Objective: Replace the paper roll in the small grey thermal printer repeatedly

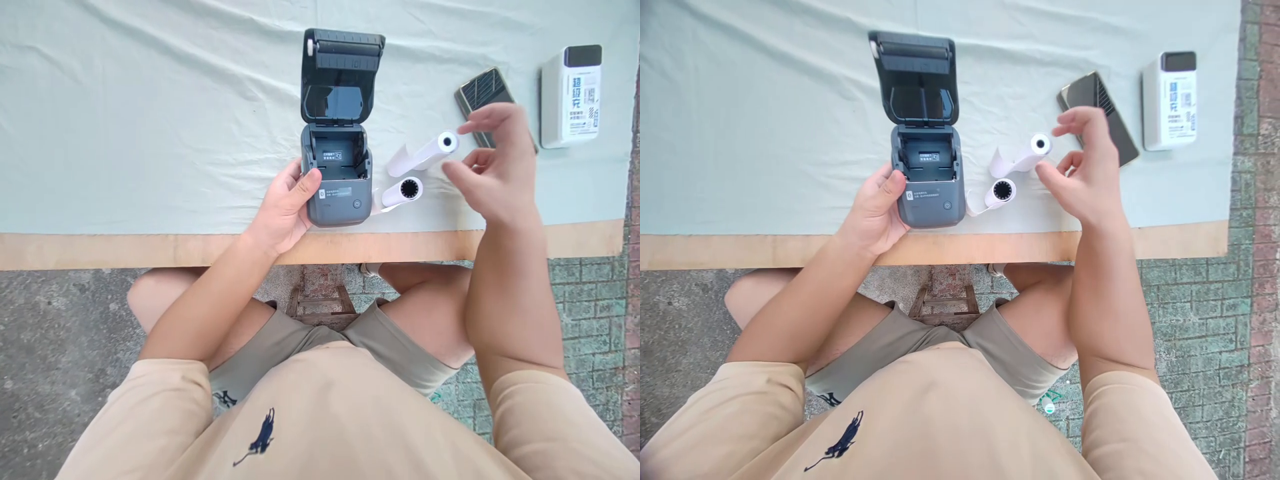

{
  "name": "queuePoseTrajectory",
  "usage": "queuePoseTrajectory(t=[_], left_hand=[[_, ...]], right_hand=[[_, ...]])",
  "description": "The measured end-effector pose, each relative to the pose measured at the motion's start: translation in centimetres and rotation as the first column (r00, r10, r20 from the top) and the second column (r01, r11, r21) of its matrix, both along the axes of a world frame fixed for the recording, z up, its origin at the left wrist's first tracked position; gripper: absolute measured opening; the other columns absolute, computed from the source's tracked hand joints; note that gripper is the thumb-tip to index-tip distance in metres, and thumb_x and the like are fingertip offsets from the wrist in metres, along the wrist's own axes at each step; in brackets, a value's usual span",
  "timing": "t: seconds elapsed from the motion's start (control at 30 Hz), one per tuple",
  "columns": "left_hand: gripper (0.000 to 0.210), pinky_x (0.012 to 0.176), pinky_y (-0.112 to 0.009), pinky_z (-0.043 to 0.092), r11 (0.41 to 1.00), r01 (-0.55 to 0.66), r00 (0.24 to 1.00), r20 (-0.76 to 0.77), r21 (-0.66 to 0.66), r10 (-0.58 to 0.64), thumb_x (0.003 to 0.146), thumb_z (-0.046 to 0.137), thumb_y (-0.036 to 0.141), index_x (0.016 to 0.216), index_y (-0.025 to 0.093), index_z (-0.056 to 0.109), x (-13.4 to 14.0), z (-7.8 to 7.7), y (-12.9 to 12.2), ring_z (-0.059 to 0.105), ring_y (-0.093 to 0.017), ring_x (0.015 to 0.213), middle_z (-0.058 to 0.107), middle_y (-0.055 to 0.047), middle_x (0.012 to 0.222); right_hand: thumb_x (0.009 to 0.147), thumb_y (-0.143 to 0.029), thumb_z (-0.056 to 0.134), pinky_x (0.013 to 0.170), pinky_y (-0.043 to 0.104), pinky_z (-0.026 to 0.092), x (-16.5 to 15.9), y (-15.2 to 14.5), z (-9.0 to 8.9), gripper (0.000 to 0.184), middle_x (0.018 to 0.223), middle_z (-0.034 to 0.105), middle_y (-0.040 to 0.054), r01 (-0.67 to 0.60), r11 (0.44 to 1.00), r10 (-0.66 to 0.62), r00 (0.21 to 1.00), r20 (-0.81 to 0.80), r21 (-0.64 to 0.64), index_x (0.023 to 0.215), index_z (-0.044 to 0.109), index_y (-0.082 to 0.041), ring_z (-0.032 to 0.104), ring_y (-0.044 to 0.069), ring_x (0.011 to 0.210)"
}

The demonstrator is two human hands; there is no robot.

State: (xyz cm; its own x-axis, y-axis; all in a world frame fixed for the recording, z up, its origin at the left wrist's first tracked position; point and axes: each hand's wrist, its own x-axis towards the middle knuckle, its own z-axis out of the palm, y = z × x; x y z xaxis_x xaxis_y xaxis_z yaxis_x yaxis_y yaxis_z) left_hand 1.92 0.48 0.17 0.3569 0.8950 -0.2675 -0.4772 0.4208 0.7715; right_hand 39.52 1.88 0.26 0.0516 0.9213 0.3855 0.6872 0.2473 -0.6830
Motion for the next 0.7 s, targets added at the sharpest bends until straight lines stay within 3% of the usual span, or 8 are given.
queuePoseTrajectory(t=[0.1, 0.13, 0.2, 0.33, 0.47, 0.7], left_hand=[[0.06, 0.134, -0.05, 0.079, 1.0, 0.0, 1.0, -0.015, 0.009, 0.001, 0.084, 0.121, 0.063, 0.115, 0.028, 0.081, -0.1, 0.0, -0.1, 0.074, -0.043, 0.18, 0.096, -0.009, 0.157], [0.059, 0.134, -0.05, 0.079, 1.0, -0.001, 1.0, -0.022, 0.009, 0.001, 0.087, 0.119, 0.063, 0.116, 0.028, 0.082, -0.1, -0.1, -0.1, 0.075, -0.042, 0.179, 0.096, -0.009, 0.155], [0.058, 0.134, -0.051, 0.079, 1.0, -0.004, 0.999, -0.035, 0.007, 0.004, 0.094, 0.114, 0.065, 0.125, 0.027, 0.084, -0.3, -0.1, -0.1, 0.078, -0.041, 0.176, 0.097, -0.01, 0.149], [0.067, 0.133, -0.052, 0.08, 1.0, -0.015, 0.999, -0.036, 0.012, 0.015, 0.093, 0.113, 0.074, 0.13, 0.026, 0.086, -0.4, 0.0, -0.2, 0.081, -0.04, 0.173, 0.098, -0.009, 0.144], [0.07, 0.135, -0.053, 0.079, 1.0, 0.021, 0.999, -0.048, 0.018, -0.021, 0.085, 0.117, 0.078, 0.12, 0.027, 0.085, -0.5, 0.3, -0.1, 0.076, -0.043, 0.178, 0.097, -0.01, 0.152], [0.063, 0.135, -0.055, 0.079, 0.999, 0.015, 0.998, -0.059, 0.03, -0.013, 0.095, 0.111, 0.075, 0.13, 0.028, 0.087, -0.7, -0.1, 0.0, 0.076, -0.042, 0.179, 0.098, -0.009, 0.147]], right_hand=[[0.089, -0.073, 0.089, 0.064, 0.05, 0.04, 0.0, -1.6, 0.4, 0.052, 0.114, 0.076, 0.0064, -0.148, 0.981, 0.149, 0.989, -0.003, 0.127, 0.133, 0.079, -0.048, 0.054, 0.027, 0.071], [0.09, -0.07, 0.092, 0.065, 0.049, 0.043, -0.5, -2.2, 0.6, 0.048, 0.102, 0.071, 0.0029, -0.225, 0.966, 0.222, 0.974, 0.039, 0.124, 0.132, 0.082, -0.047, 0.048, 0.024, 0.066], [0.095, -0.054, 0.094, 0.064, 0.046, 0.046, -1.9, -3.3, 1.1, 0.039, 0.089, 0.064, -0.0007, -0.348, 0.934, 0.335, 0.932, 0.141, 0.083, 0.132, 0.087, -0.045, 0.049, 0.023, 0.064], [0.104, -0.03, 0.086, 0.066, 0.043, 0.056, -4.5, -4.0, 1.5, 0.025, 0.105, 0.072, 0.0037, -0.411, 0.91, 0.394, 0.899, 0.188, 0.058, 0.126, 0.089, -0.041, 0.065, 0.024, 0.077], [0.113, -0.028, 0.082, 0.095, 0.049, 0.073, -5.0, -3.5, 1.4, 0.008, 0.132, 0.085, 0.0077, -0.421, 0.906, 0.41, 0.894, 0.18, 0.028, 0.113, 0.082, -0.035, 0.085, 0.03, 0.113], [0.12, -0.045, 0.087, 0.083, 0.049, 0.071, -5.3, -2.6, 1.3, 0.035, 0.126, 0.093, 0.0054, -0.471, 0.88, 0.474, 0.866, 0.16, -0.062, 0.098, 0.062, -0.033, 0.089, 0.031, 0.109]])
